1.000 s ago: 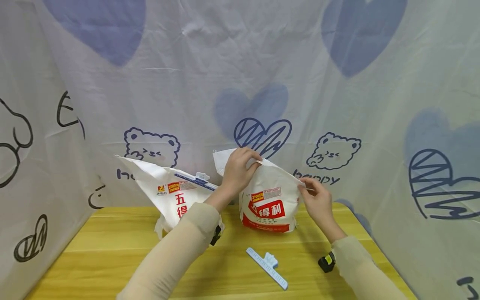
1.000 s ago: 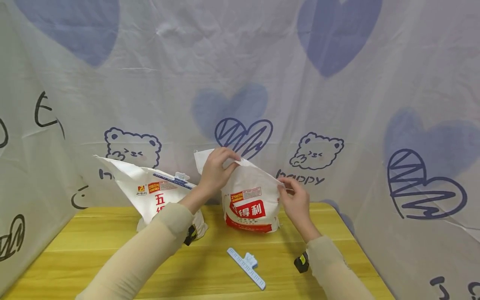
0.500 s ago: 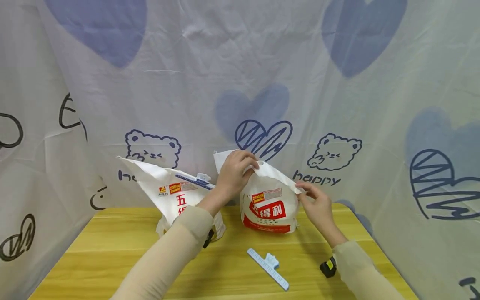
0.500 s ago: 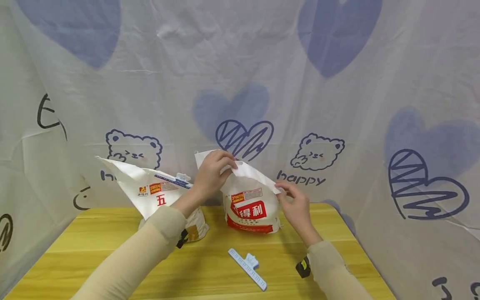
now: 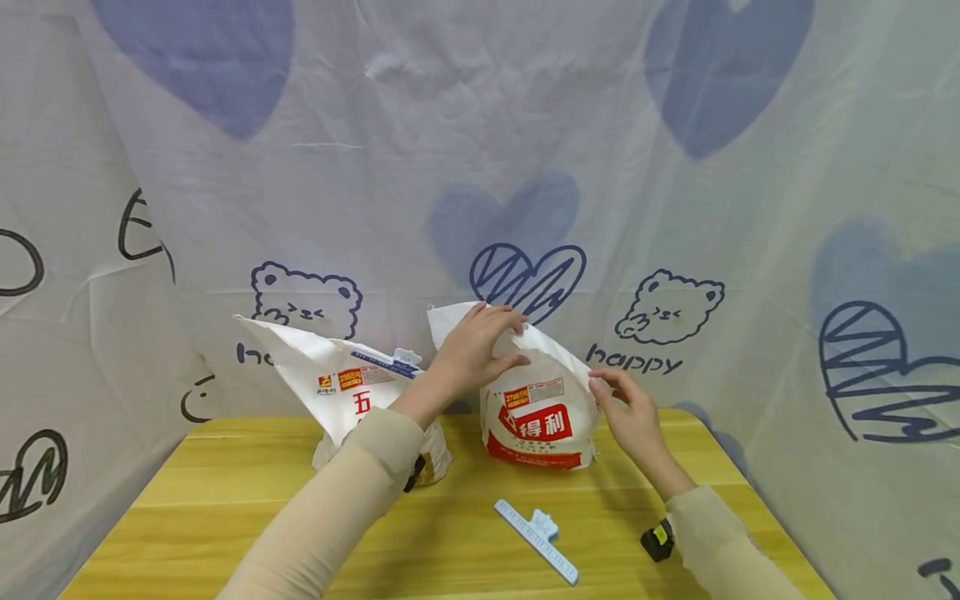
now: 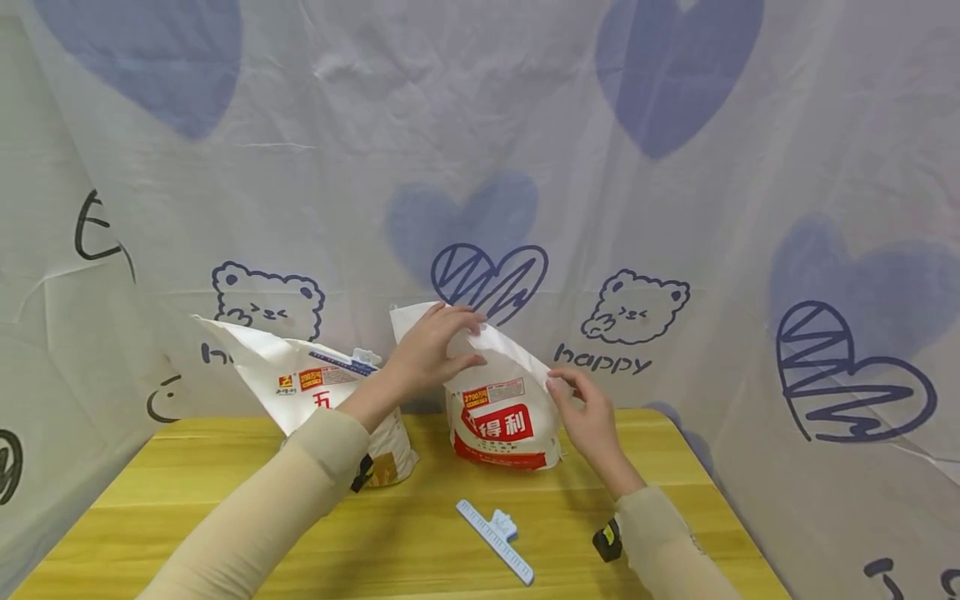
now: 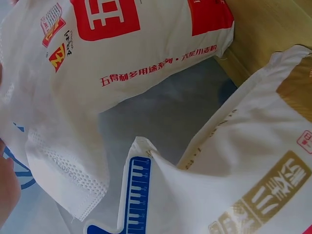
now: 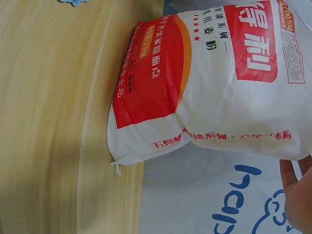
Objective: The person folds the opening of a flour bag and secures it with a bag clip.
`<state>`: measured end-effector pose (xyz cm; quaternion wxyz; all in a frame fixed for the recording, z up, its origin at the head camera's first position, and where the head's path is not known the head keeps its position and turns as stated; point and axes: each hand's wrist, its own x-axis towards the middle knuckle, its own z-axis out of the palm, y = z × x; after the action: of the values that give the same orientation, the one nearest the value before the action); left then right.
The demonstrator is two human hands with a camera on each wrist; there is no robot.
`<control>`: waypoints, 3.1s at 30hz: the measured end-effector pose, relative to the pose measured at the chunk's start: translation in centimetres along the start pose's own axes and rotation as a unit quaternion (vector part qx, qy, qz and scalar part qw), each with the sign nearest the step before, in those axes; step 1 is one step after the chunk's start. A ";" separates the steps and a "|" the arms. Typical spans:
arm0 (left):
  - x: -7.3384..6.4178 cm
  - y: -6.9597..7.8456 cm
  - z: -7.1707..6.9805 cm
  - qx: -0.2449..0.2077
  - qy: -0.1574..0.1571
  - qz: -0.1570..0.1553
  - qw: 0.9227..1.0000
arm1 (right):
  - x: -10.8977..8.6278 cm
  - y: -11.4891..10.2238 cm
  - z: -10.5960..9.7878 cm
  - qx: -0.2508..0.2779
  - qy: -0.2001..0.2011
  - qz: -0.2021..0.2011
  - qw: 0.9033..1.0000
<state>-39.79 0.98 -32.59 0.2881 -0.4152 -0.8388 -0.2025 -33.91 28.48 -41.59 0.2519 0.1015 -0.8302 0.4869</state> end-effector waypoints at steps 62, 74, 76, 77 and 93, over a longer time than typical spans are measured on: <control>1.3 1.4 2.4 0.009 0.086 -0.058 0.995 | 0.4 0.2 2.0 0.024 0.089 0.008 0.996; 0.7 1.2 2.3 0.003 0.087 -0.059 0.994 | -0.2 -0.4 1.6 0.038 0.064 0.036 0.997; 0.6 1.2 2.3 0.001 0.088 -0.058 0.994 | -0.3 -0.5 1.4 0.036 0.058 0.040 0.997; 0.6 1.3 2.3 -0.001 0.088 -0.058 0.994 | -0.4 -0.6 1.4 0.035 0.054 0.042 0.997; 0.1 1.3 2.6 -0.003 0.097 -0.051 0.994 | -2.4 -1.4 -0.2 0.018 0.056 -0.001 0.998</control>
<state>-39.59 3.34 -34.34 0.3564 -0.3514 -0.8261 -0.2590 -31.25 27.76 -41.71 0.2965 0.0792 -0.8061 0.5061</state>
